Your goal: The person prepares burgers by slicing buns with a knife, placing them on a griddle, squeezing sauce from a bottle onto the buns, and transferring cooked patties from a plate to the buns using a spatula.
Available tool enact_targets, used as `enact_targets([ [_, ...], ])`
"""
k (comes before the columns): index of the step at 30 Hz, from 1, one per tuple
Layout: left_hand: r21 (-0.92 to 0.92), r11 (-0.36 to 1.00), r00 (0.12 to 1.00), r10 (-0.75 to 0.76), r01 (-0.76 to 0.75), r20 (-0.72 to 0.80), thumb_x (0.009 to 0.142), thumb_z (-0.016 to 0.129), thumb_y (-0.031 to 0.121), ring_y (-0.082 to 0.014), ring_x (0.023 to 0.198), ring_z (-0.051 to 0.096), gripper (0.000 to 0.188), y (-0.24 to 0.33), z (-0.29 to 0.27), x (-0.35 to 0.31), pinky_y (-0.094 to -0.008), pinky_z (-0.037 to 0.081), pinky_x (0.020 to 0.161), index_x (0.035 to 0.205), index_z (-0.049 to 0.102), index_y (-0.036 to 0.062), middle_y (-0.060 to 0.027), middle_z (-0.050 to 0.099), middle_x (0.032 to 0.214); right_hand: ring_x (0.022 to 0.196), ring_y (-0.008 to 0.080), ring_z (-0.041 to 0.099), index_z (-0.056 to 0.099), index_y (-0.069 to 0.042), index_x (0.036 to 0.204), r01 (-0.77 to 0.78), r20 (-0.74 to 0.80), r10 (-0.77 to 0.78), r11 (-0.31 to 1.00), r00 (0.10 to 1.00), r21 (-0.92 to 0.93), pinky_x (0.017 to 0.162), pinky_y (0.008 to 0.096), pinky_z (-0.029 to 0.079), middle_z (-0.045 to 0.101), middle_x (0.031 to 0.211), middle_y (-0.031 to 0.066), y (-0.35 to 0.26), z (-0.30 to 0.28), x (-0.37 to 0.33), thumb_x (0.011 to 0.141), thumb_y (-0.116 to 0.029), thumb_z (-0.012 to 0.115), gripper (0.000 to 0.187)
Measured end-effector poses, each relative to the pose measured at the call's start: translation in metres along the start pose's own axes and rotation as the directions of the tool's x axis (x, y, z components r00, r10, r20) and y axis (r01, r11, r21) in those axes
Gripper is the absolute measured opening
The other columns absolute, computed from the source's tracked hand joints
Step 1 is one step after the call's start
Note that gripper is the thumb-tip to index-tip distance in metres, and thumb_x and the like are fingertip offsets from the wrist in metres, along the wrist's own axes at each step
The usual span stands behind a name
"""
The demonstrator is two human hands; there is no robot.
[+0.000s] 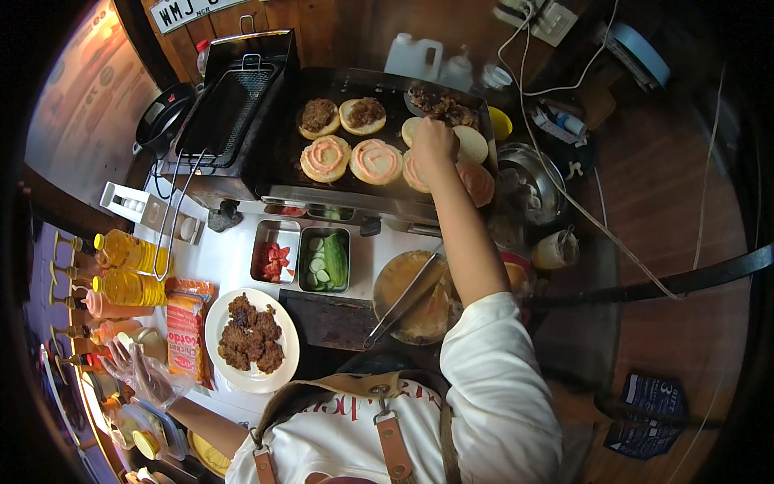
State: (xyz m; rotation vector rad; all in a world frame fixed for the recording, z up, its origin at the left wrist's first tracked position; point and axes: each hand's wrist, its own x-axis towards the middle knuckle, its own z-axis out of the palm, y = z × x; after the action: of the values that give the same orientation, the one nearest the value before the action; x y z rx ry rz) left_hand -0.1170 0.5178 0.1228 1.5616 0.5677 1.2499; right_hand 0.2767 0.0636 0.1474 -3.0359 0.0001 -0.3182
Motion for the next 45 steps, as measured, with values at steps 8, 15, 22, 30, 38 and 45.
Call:
enact_targets([
  [8,0.068,0.994,0.991,0.075,-0.083,0.114,0.079,0.056,-0.001,-0.0281,0.129,0.026,0.072,-0.012,-0.017,0.008,-0.0435,0.024,0.104,0.136,0.014,0.0074,-0.0154,0.029,0.137,0.078,0.0333,0.063,0.054,0.003,0.089,0.076,-0.134,-0.083,0.996,0.988,-0.054,0.068,0.0393,0.051,0.061,0.083,0.0200,0.021,-0.023,-0.028,0.078,-0.007,0.049,0.016],
  [15,-0.025,0.999,0.999,-0.025,0.026,0.025,0.079,0.057,0.002,-0.0282,0.129,0.026,0.071,-0.003,0.008,0.000,-0.0435,0.023,0.104,0.136,0.015,0.0093,-0.0147,0.029,0.138,0.083,0.0384,0.058,0.057,-0.002,0.095,0.122,-0.096,-0.116,0.990,0.989,0.069,0.072,0.0451,0.046,0.061,0.087,0.0214,0.048,-0.063,-0.067,0.081,-0.015,0.050,0.020],
  [22,0.004,1.000,0.997,0.008,-0.008,0.074,0.079,0.058,0.002,-0.0256,0.127,0.030,0.074,0.035,0.056,-0.006,-0.0378,0.027,0.102,0.137,0.014,0.0085,-0.0138,0.035,0.134,0.081,0.0377,0.058,0.060,0.000,0.090,0.159,0.012,-0.163,0.974,0.987,0.162,0.072,0.0430,0.046,0.061,0.083,0.0232,0.058,-0.075,-0.078,0.078,-0.015,0.050,0.021],
  [30,-0.119,0.992,0.796,0.098,-0.032,0.597,0.064,0.067,-0.006,-0.0176,0.099,0.054,0.054,0.115,0.205,-0.030,-0.0295,0.042,0.089,0.116,0.051,0.0019,-0.0071,0.058,0.105,0.075,0.0382,0.059,0.060,0.000,0.080,0.230,0.009,-0.237,0.951,0.971,0.206,0.067,0.0442,0.047,0.060,0.076,0.0226,0.062,-0.078,-0.067,0.075,-0.012,0.051,0.016],
  [38,-0.146,0.744,0.045,0.230,-0.652,0.972,0.074,0.057,0.026,-0.0292,0.085,0.059,0.022,0.107,0.479,-0.089,-0.0356,0.047,0.078,0.085,0.066,0.0092,-0.0130,0.062,0.088,0.078,0.0397,0.058,0.062,-0.001,0.084,0.179,0.084,-0.194,0.970,0.977,0.163,0.073,0.0441,0.047,0.060,0.078,0.0243,0.050,-0.079,-0.064,0.075,-0.015,0.052,0.019],
  [45,0.014,0.614,-0.072,-0.116,-0.790,0.991,0.069,0.052,0.019,-0.0316,0.092,0.059,0.028,0.120,0.540,-0.129,-0.0355,0.047,0.080,0.088,0.067,0.0066,-0.0184,0.062,0.096,0.070,0.0411,0.058,0.058,0.000,0.072,0.177,0.044,-0.188,0.968,0.981,0.176,0.067,0.0462,0.048,0.058,0.069,0.0243,0.056,-0.082,-0.071,0.074,-0.014,0.052,0.016],
])
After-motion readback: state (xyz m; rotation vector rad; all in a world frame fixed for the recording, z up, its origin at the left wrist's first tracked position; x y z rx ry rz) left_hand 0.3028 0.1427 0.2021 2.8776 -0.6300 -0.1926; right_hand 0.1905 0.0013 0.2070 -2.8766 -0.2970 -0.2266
